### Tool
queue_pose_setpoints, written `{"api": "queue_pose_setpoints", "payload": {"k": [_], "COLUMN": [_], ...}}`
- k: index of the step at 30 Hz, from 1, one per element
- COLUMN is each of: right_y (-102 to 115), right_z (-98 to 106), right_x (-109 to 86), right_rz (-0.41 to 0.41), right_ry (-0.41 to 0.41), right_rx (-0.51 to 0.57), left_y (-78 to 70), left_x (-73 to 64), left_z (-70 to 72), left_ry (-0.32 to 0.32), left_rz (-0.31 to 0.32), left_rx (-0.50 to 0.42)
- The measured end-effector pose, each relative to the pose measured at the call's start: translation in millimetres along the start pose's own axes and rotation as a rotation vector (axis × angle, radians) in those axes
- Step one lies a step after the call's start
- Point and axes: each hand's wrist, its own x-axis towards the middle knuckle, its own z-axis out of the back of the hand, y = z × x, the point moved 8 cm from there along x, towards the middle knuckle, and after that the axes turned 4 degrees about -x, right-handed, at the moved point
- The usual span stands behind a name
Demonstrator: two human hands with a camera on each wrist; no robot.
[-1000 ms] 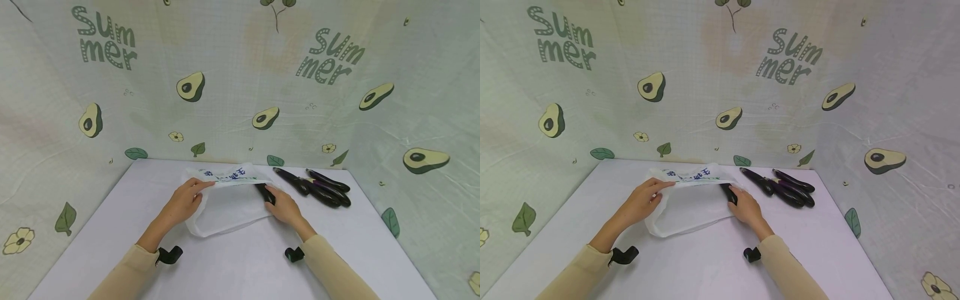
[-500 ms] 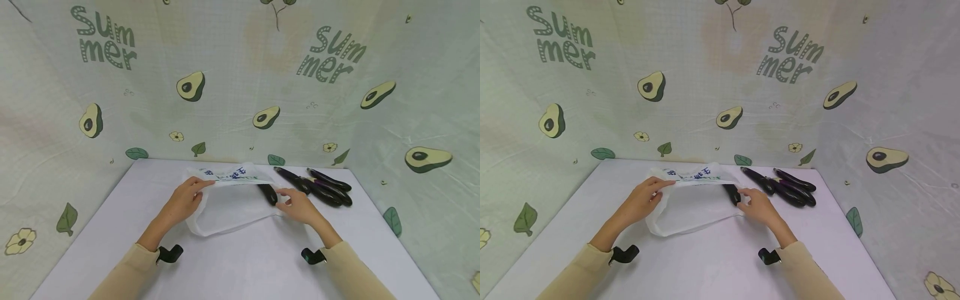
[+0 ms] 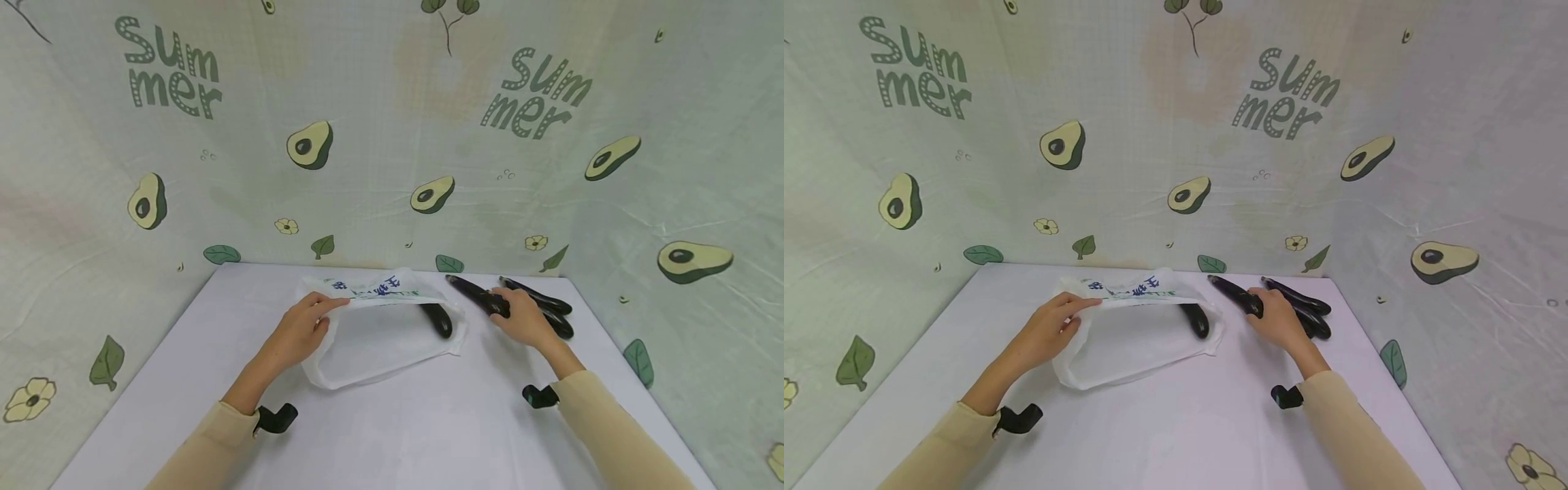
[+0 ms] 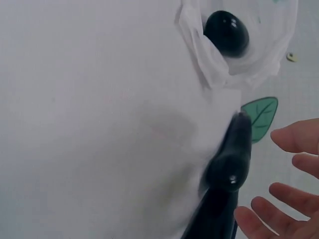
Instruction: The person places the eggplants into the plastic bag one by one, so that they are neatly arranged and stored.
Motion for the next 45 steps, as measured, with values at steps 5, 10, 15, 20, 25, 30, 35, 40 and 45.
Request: {"api": "queue_pose_setpoints", "payload": {"k": [5,10,15,20,25,30,35,40,45], "right_y": [-14.9,-22.2,-25.2,-23.6,-24.4,-25.3,-22.3,-18.3,-16.8], "right_z": [-6.8,-21.3,-33.3,-37.7,-39.6,-39.6,-40.3,-39.6,-36.4], "right_x": [13.5,27.2,35.6,37.9,38.4,39.3,38.4,35.9,31.8], "right_rz": [-0.061,-0.075,-0.102,-0.12,-0.126,-0.114,-0.098,-0.086,-0.067], "right_ry": [-0.007,0.018,0.045,0.045,0.035,0.018,0.03,0.047,0.055], "right_rx": [-0.03,-0.047,-0.076,-0.115,-0.137,-0.138,-0.131,-0.125,-0.118], "left_y": [0.8,1.0,0.4,0.0,0.0,0.8,1.2,1.3,0.4], "left_x": [0.5,0.0,-0.9,-1.0,-1.3,-1.3,-0.9,-1.3,-0.3], "left_z": [-1.3,-2.3,-2.7,-1.9,-1.9,-3.1,-3.0,-2.7,-1.8], "left_ry": [0.005,0.003,0.004,0.01,0.016,0.016,0.015,0.014,0.013], "left_rz": [-0.001,-0.011,-0.009,0.008,0.021,0.02,0.021,0.019,0.017], "left_rx": [0.004,0.0,-0.01,-0.004,0.0,-0.002,-0.002,0.002,-0.002]}}
